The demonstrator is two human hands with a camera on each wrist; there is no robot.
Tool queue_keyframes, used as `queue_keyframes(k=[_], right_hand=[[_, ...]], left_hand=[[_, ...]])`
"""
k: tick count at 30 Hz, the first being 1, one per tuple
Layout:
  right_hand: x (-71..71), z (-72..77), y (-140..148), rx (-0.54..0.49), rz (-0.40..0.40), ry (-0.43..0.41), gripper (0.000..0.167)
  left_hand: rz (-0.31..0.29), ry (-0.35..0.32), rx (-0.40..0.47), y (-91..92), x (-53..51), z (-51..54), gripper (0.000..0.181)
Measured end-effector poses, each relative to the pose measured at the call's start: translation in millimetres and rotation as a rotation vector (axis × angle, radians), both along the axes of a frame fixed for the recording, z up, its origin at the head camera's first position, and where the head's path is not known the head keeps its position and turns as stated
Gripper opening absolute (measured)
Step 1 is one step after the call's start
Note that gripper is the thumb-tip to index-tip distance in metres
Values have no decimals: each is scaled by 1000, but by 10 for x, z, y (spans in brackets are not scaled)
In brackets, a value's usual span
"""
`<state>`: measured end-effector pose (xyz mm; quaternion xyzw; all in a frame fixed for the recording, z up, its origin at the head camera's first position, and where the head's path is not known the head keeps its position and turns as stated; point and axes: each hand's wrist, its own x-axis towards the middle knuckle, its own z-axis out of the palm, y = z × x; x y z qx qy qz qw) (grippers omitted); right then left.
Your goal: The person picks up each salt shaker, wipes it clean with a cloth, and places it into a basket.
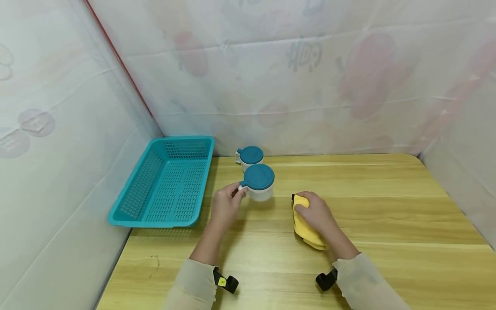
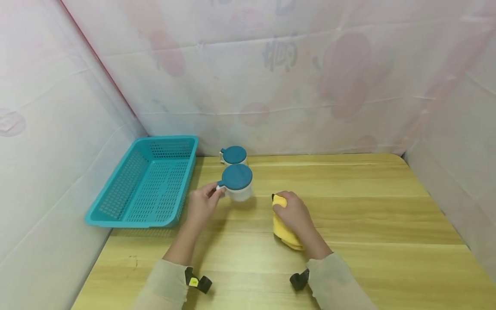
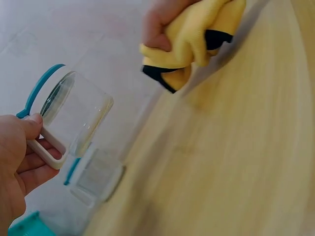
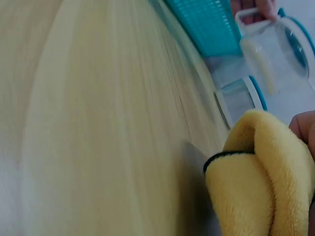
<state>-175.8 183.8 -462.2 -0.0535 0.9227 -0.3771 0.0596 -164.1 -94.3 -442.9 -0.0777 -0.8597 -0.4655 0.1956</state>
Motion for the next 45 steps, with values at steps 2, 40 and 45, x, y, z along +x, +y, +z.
queue_keyframes(k=[2, 40, 45], right_hand=[[-44, 32, 37, 44, 21, 21, 45], [-126, -27, 1038, 334, 145, 8, 52], [-126, -27, 1023, 328, 145, 24, 52]], left_hand=[[10, 22, -7, -50, 10, 82, 24], [411, -200, -99, -1964, 398, 446, 43], [419, -280, -134, -2133, 361, 450, 41]])
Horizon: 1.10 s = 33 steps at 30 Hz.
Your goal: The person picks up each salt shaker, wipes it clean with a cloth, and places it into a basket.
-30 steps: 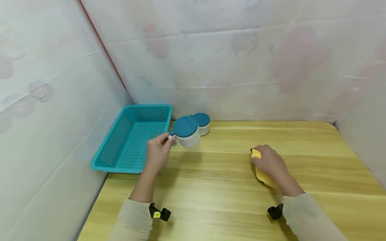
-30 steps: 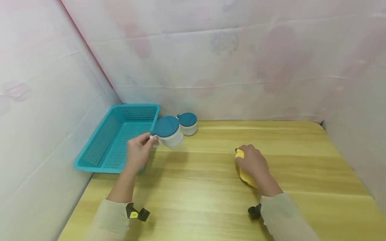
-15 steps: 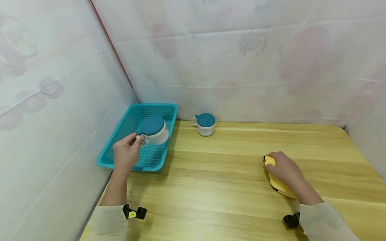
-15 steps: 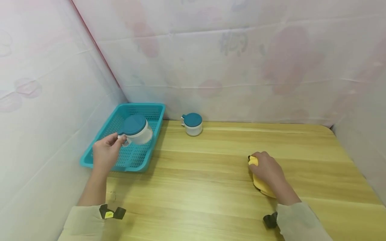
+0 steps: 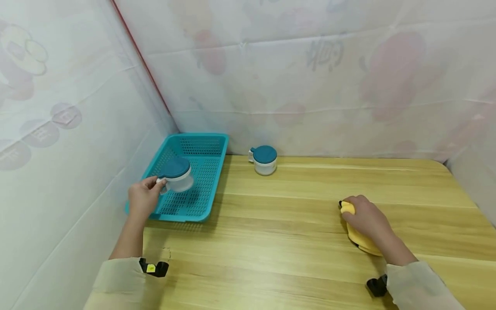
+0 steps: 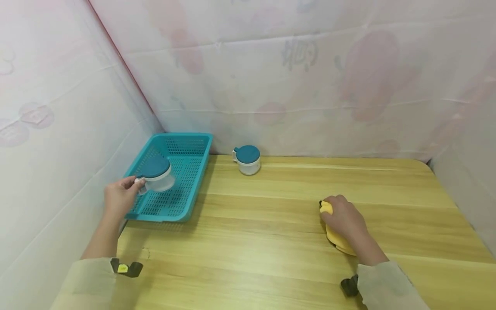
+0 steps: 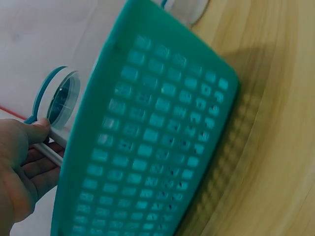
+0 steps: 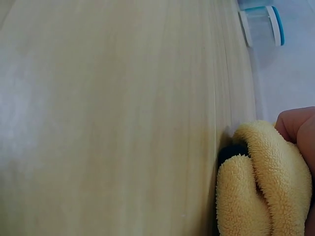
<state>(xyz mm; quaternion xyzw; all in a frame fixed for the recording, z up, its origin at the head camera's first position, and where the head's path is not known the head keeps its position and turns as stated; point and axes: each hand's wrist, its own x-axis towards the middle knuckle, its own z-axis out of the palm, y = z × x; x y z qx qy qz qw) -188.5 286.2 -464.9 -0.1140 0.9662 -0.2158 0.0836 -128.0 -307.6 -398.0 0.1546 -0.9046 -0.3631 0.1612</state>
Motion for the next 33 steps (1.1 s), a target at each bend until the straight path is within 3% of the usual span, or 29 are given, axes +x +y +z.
queue_keyframes(k=[7, 15, 20, 33], right_hand=[[10, -13, 5, 5, 3, -9, 52], [6, -29, 6, 4, 4, 0, 51], [3, -21, 8, 11, 6, 11, 51], [3, -42, 14, 7, 0, 29, 51]], left_hand=[[-34, -70, -75, -141, -111, -38, 36], [-39, -158, -80, -278, -215, -96, 43], [-32, -200, -126, -299, -264, -100, 43], [29, -206, -117, -291, -330, -157, 41]])
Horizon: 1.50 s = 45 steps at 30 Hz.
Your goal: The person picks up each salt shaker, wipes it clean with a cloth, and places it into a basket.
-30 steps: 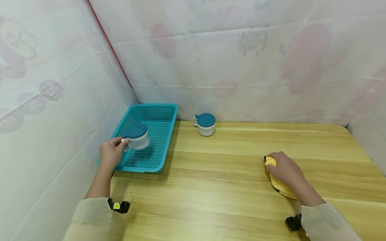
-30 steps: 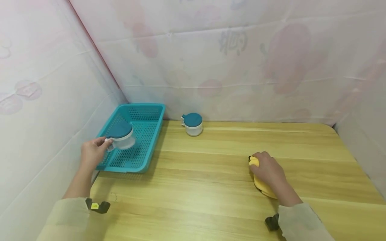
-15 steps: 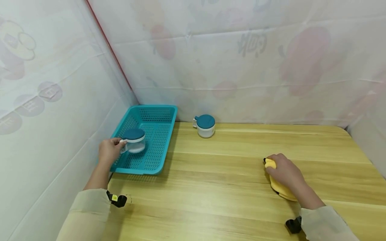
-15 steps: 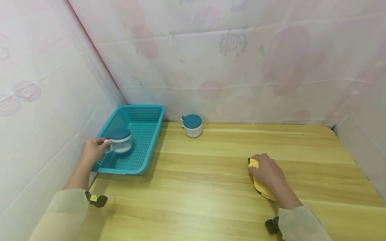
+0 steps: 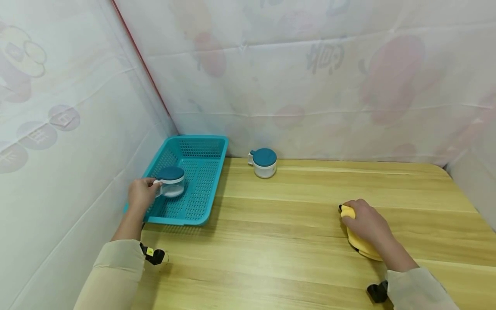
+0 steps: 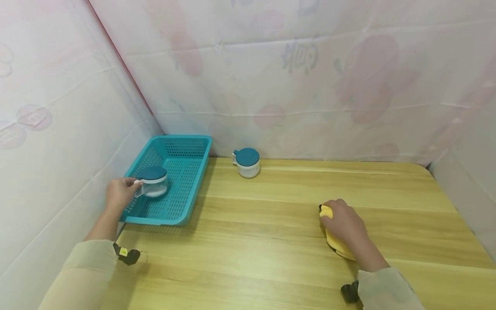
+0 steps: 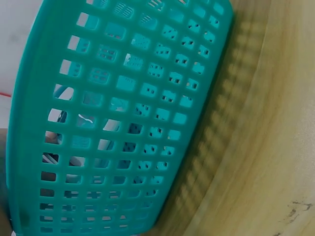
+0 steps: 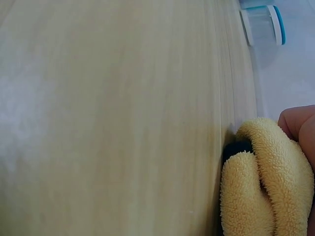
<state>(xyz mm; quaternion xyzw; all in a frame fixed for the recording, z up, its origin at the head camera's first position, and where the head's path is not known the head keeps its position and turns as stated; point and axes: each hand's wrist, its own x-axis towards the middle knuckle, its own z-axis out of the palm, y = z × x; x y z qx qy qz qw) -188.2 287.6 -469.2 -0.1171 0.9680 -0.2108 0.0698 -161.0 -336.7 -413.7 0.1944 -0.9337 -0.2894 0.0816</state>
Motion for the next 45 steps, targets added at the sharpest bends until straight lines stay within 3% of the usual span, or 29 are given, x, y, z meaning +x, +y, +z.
queue_keyframes(k=[8, 16, 23, 32, 40, 45], right_hand=[[1, -1, 17, 0, -4, 10, 50], [-11, -23, 15, -3, -6, 5, 50], [-21, -42, 12, 0, -8, 15, 50], [-8, -24, 13, -1, -13, 11, 49], [-8, -22, 12, 2, -13, 8, 49], [-12, -15, 29, -1, -31, 2, 50]], left_hand=[[-2, -15, -20, -5, -5, -69, 32], [4, -76, -67, -31, -7, -98, 52], [-2, -142, -115, -23, -5, -90, 52], [-6, -147, -99, -36, -42, -143, 52], [-26, -142, -83, -36, -23, -113, 51], [-50, -183, -121, -19, -12, -34, 46]])
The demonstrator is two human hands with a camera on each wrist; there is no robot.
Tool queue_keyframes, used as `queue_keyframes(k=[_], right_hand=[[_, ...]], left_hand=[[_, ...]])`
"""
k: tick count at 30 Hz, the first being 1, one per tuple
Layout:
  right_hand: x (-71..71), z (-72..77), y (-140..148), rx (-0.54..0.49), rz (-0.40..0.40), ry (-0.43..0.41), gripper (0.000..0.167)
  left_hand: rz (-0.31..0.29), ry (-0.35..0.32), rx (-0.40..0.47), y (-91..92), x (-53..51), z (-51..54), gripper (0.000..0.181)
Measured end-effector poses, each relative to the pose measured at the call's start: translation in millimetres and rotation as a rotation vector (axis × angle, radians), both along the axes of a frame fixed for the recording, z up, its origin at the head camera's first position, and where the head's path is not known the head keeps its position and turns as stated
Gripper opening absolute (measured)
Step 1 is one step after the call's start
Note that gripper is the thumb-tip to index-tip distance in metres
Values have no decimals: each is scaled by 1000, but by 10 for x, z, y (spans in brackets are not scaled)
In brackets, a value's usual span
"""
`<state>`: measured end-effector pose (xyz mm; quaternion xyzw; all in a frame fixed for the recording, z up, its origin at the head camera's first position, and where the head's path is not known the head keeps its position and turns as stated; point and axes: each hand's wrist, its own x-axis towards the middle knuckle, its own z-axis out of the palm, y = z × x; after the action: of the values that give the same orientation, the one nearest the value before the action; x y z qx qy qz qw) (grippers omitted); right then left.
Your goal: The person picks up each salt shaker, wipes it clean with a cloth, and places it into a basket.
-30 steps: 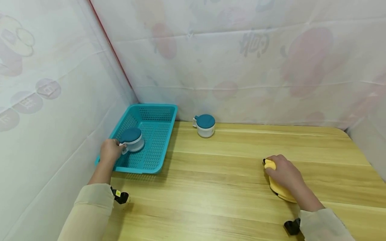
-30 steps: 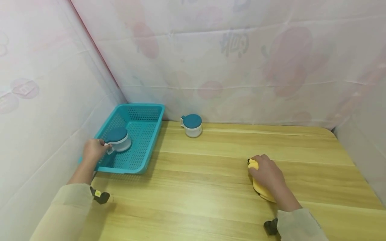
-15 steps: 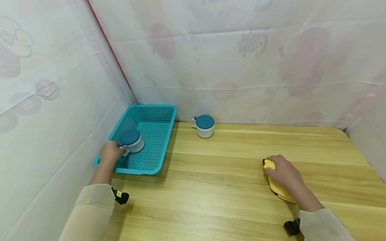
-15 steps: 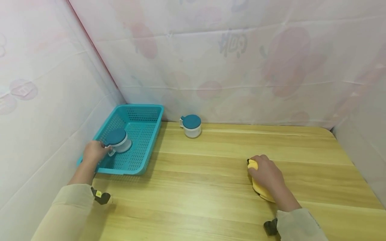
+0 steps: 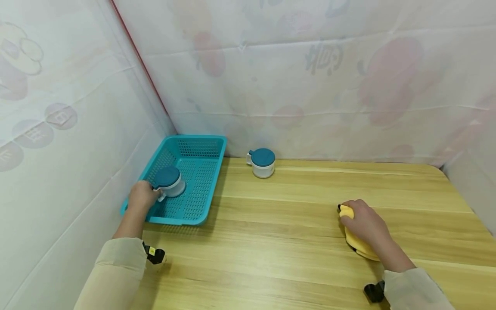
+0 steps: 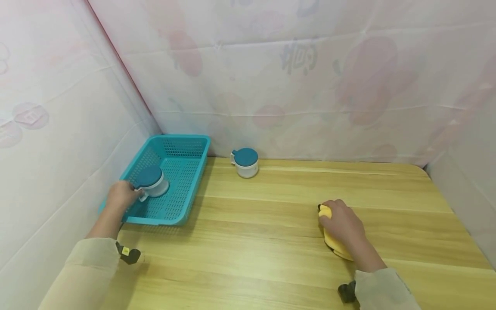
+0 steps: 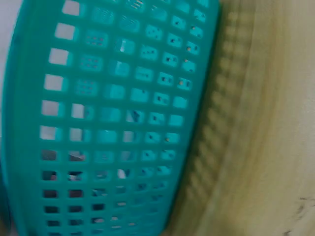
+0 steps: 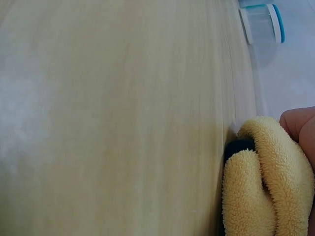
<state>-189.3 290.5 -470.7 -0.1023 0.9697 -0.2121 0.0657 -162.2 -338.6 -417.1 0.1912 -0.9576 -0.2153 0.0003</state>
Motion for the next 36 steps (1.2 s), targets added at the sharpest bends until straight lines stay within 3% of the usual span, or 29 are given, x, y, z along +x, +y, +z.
queue_keyframes(k=[5, 8, 10, 13, 15, 18, 23, 27, 32, 36], right_hand=[[20, 22, 74, 2, -33, -19, 52], [40, 54, 155, 4, -52, -30, 53], [47, 76, 217, 6, -63, -37, 54], [48, 96, 287, 11, -75, -48, 57], [40, 97, 309, 11, -77, -53, 58], [35, 92, 322, 14, -84, -48, 58], [53, 64, 315, 16, -100, -45, 55], [89, 57, 294, 13, -119, -54, 55], [151, 60, 243, -5, -133, -51, 54], [192, 46, 191, -5, -134, -47, 54]], left_hand=[[-71, -101, -59, 39, 47, 231, 31], [-102, -108, -75, 118, 84, 435, 30], [-128, -67, -79, 233, 90, 595, 32], [-208, 49, -59, 488, 41, 813, 31], [-275, 114, -34, 697, -28, 928, 32], [-366, 174, 51, 1025, -185, 1018, 36], [-483, 267, 127, 1582, -466, 1024, 34], [-552, 327, 160, 2013, -616, 971, 33], [-537, 360, 225, 2386, -764, 822, 38], [-491, 441, 251, 2503, -885, 599, 37]])
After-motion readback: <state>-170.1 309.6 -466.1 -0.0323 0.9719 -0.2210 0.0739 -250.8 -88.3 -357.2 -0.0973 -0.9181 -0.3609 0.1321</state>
